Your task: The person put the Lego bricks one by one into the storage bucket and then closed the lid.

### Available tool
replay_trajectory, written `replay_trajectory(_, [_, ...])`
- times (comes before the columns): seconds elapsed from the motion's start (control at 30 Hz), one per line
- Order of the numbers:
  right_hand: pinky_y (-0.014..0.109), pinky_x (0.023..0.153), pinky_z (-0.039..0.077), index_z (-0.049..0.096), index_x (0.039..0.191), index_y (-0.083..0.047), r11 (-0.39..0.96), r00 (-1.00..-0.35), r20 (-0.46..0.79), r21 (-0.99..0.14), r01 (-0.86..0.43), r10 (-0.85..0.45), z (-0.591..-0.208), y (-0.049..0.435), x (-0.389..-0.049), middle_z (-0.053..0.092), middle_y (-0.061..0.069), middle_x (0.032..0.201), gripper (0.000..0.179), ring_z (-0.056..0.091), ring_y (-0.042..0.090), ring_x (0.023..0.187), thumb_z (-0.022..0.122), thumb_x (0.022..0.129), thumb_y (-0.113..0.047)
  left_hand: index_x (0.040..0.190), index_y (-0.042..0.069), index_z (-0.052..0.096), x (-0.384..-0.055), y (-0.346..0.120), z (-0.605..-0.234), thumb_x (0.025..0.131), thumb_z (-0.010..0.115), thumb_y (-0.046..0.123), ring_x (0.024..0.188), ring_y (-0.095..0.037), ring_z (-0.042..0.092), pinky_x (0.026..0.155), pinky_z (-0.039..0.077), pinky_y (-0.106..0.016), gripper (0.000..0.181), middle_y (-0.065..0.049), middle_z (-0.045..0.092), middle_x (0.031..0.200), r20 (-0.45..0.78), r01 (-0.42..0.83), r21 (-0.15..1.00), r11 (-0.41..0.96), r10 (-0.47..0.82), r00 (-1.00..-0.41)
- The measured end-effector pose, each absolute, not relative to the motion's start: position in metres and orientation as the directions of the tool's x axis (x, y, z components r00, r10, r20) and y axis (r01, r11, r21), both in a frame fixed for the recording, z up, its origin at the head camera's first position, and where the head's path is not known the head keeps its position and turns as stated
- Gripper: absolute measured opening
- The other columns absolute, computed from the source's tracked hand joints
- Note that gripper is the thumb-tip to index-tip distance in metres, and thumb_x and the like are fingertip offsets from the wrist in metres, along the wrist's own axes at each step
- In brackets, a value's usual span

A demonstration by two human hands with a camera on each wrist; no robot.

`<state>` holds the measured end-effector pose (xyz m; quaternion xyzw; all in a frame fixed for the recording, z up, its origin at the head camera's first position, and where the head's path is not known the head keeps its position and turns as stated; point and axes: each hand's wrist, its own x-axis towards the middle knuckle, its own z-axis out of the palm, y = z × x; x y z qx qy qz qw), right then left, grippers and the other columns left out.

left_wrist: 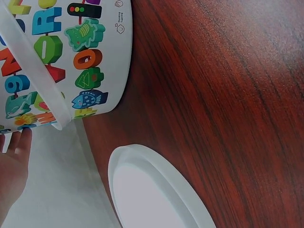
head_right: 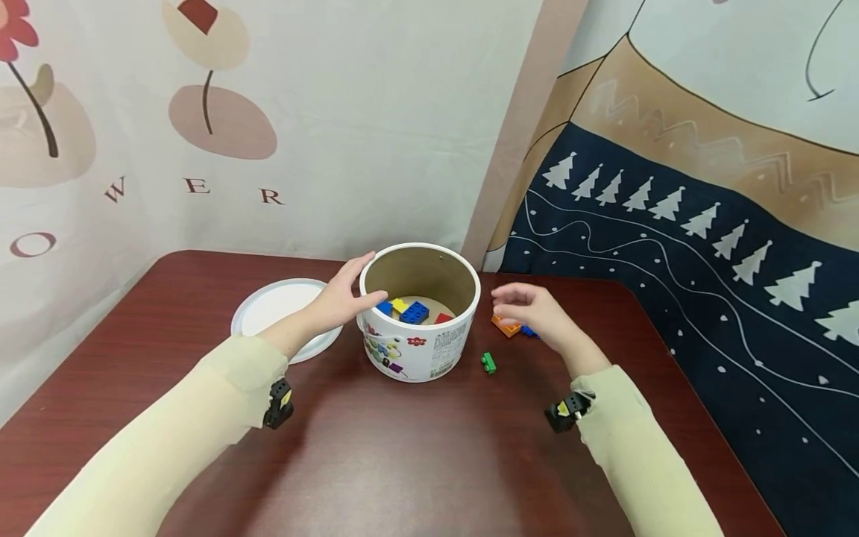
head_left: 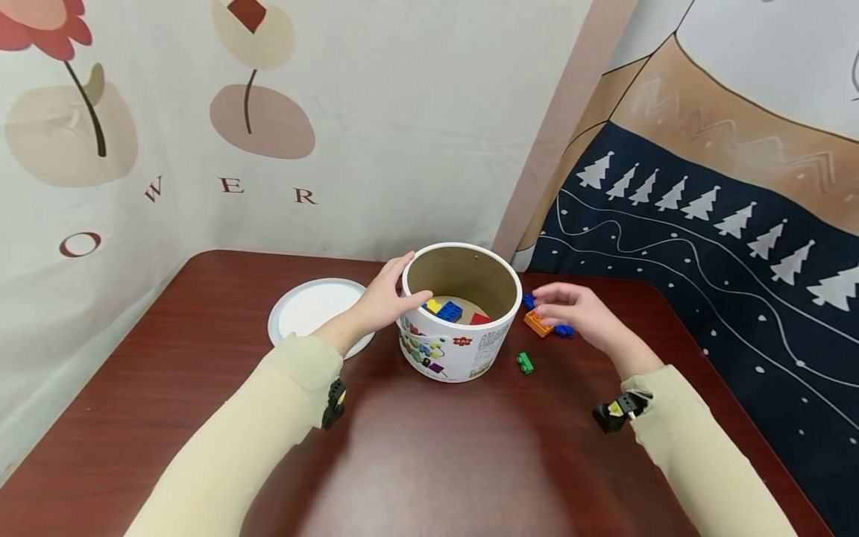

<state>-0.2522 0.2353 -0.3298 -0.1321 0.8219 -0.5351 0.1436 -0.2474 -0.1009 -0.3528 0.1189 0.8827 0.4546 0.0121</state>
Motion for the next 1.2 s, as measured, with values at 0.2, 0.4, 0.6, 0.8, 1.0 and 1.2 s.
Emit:
replay_trajectory(0.2, [0.027,0.080,0.056,0.042,0.129,0.014,0.408,-0.910,-0.216,-0.911,0.058,-0.355,-0.368,0.247,-0.243,0.059,0.017,0.112,0.054,0.062,0.011,0.091,0.063,0.089,-0.016,0.150,0.014,0.020,-0.246,-0.102,-0.353,0.085,0.064,0.037,0.137,-0.030,0.032,0.106,0.037,-0.050,0.082,-0.010,0.024,0.152,0.076,0.189,0.806,0.562,0.218,-0.973])
replay_trajectory(0.4, [0.027,0.078,0.056,0.044,0.129,0.013,0.441,-0.896,-0.276,-0.892,0.104,-0.347,-0.392,0.251,-0.238,0.058,0.020,0.111,0.055,0.063,0.012,0.088,0.063,0.089,-0.018,0.150,0.014,0.019,-0.245,-0.101,-0.352,0.085,0.064,0.037,0.137,-0.030,0.031,0.106,0.037,-0.050,0.082,-0.010,0.024,0.153,0.073,0.187,0.807,0.560,0.220,-0.973])
replay_trajectory(0.6, [0.029,0.077,0.057,0.046,0.127,0.013,0.479,-0.888,-0.299,-0.871,0.106,-0.348,-0.407,0.252,-0.236,0.061,0.013,0.104,0.051,0.062,0.008,0.082,0.063,0.089,-0.016,0.150,0.014,0.020,-0.245,-0.099,-0.352,0.085,0.065,0.037,0.136,-0.029,0.033,0.105,0.038,-0.049,0.082,-0.009,0.025,0.152,0.076,0.188,0.810,0.556,0.219,-0.973])
replay_trajectory(0.8, [0.031,0.074,0.057,0.049,0.124,0.011,0.522,-0.884,-0.313,-0.847,0.095,-0.347,-0.412,0.249,-0.236,0.062,0.013,0.102,0.048,0.061,0.010,0.080,0.064,0.087,-0.016,0.150,0.015,0.021,-0.246,-0.100,-0.351,0.085,0.065,0.037,0.136,-0.029,0.033,0.105,0.038,-0.049,0.081,-0.009,0.025,0.152,0.076,0.187,0.811,0.554,0.216,-0.973])
replay_trajectory(1.0, [0.031,0.074,0.057,0.052,0.123,0.009,0.565,-0.882,-0.324,-0.821,0.082,-0.342,-0.413,0.244,-0.237,0.060,0.015,0.103,0.048,0.059,0.011,0.081,0.068,0.084,-0.016,0.150,0.016,0.020,-0.245,-0.100,-0.351,0.085,0.064,0.038,0.136,-0.029,0.033,0.104,0.039,-0.049,0.082,-0.009,0.025,0.152,0.074,0.185,0.812,0.554,0.217,-0.973])
replay_trajectory(1.2, [0.028,0.068,0.056,0.055,0.120,0.007,0.612,-0.888,-0.312,-0.790,0.045,-0.337,-0.411,0.237,-0.237,0.060,0.014,0.100,0.046,0.056,0.012,0.078,0.070,0.081,-0.012,0.150,0.016,0.019,-0.244,-0.100,-0.350,0.085,0.064,0.037,0.137,-0.030,0.032,0.103,0.040,-0.050,0.082,-0.009,0.024,0.153,0.068,0.179,0.811,0.557,0.213,-0.975])
